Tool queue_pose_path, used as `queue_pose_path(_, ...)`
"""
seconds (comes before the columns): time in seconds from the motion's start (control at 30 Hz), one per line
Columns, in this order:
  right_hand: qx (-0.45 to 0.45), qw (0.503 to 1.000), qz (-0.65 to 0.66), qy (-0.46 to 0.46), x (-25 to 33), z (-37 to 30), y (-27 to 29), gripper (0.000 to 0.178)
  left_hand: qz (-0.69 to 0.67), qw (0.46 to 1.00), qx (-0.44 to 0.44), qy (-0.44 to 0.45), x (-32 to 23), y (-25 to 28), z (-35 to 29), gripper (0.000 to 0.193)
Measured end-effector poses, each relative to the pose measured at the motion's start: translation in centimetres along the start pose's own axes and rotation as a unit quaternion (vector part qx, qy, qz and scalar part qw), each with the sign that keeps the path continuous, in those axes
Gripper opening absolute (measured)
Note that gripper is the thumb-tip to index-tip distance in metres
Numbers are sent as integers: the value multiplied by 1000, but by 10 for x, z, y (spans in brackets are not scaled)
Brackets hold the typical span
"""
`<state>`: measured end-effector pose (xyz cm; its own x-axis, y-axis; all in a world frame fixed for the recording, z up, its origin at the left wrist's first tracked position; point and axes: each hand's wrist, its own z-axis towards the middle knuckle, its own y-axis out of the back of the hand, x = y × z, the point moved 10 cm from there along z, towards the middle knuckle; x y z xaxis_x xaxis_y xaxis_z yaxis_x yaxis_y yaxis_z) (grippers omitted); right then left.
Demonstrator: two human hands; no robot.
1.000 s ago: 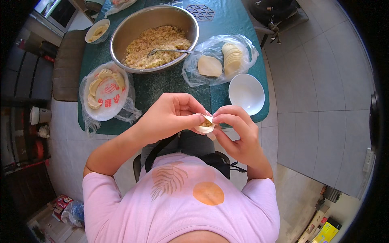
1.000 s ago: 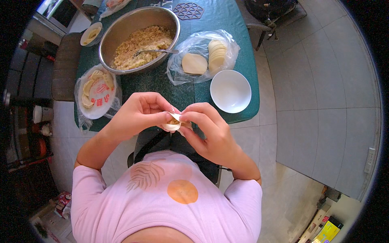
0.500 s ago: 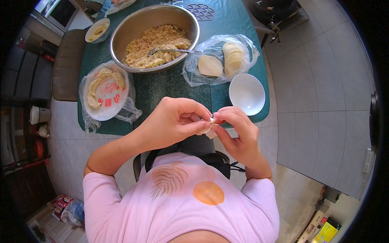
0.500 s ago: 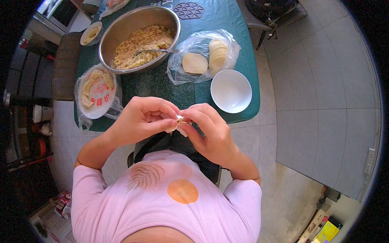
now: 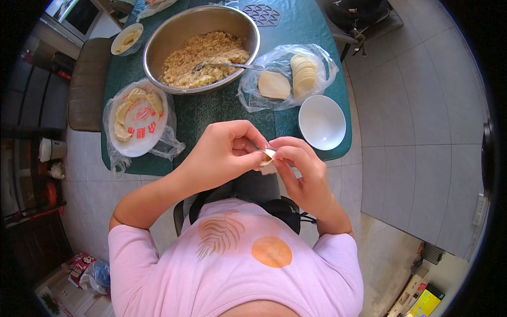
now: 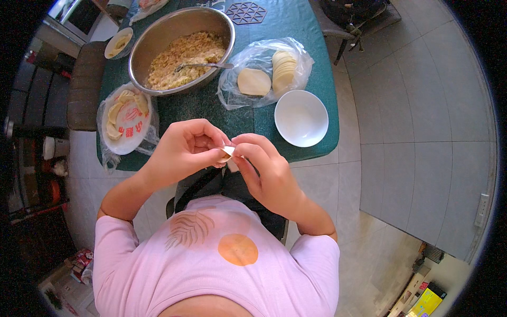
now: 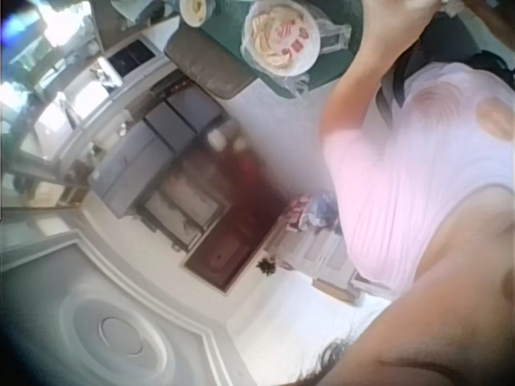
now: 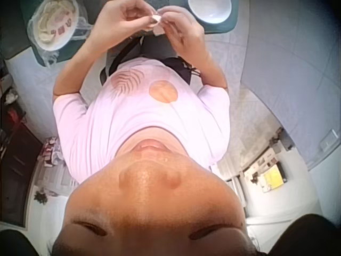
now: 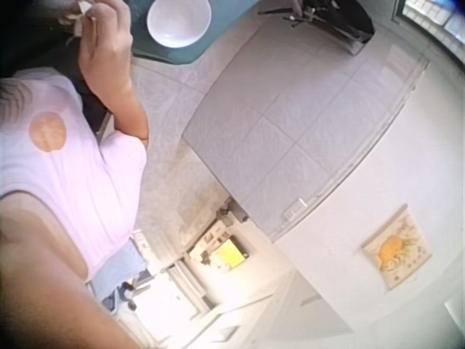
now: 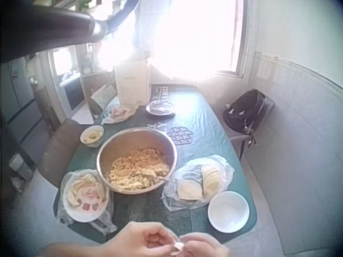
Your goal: The person scoops meat and vegetable filling from a large metal bowl onto round dough wrappers using a spoon. They fold the wrappers over the filling and pinch the edges to seal them, placing the finished dumplings onto a plate. The process is repeated multiple times throughout the clip.
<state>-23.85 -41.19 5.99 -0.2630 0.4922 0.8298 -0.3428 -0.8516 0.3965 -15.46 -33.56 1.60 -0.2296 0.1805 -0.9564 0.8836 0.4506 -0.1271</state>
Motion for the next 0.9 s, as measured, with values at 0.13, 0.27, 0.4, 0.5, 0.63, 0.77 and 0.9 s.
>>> queue_pose_path(0.13,2,991,102,-81,-13,-6,-4,15,-28,999,21,34,9,-1,2,9)
queue_pose_path(0.27,11,990,110,-86,-12,-5,-8,17,-36,998,29,47,13,-1,3,10)
queue_pose_path(0.4,9,999,14,-32,-9,-6,-5,19,-24,998,28,56,15,0,3,10)
queue_pose_path(0.5,9,1000,-16,-22,-6,-4,-3,18,-8,998,29,58,18,0,3,10)
queue_pose_path(0.63,4,1000,-15,-21,-8,-4,-3,17,2,1000,18,22,14,0,2,11)
queue_pose_path(0.77,-3,999,19,-39,-11,-2,-2,16,-12,999,28,-19,9,-2,1,14)
queue_pose_path(0.9,-49,991,101,-80,-24,0,1,14,-116,990,2,-82,14,-2,-4,30)
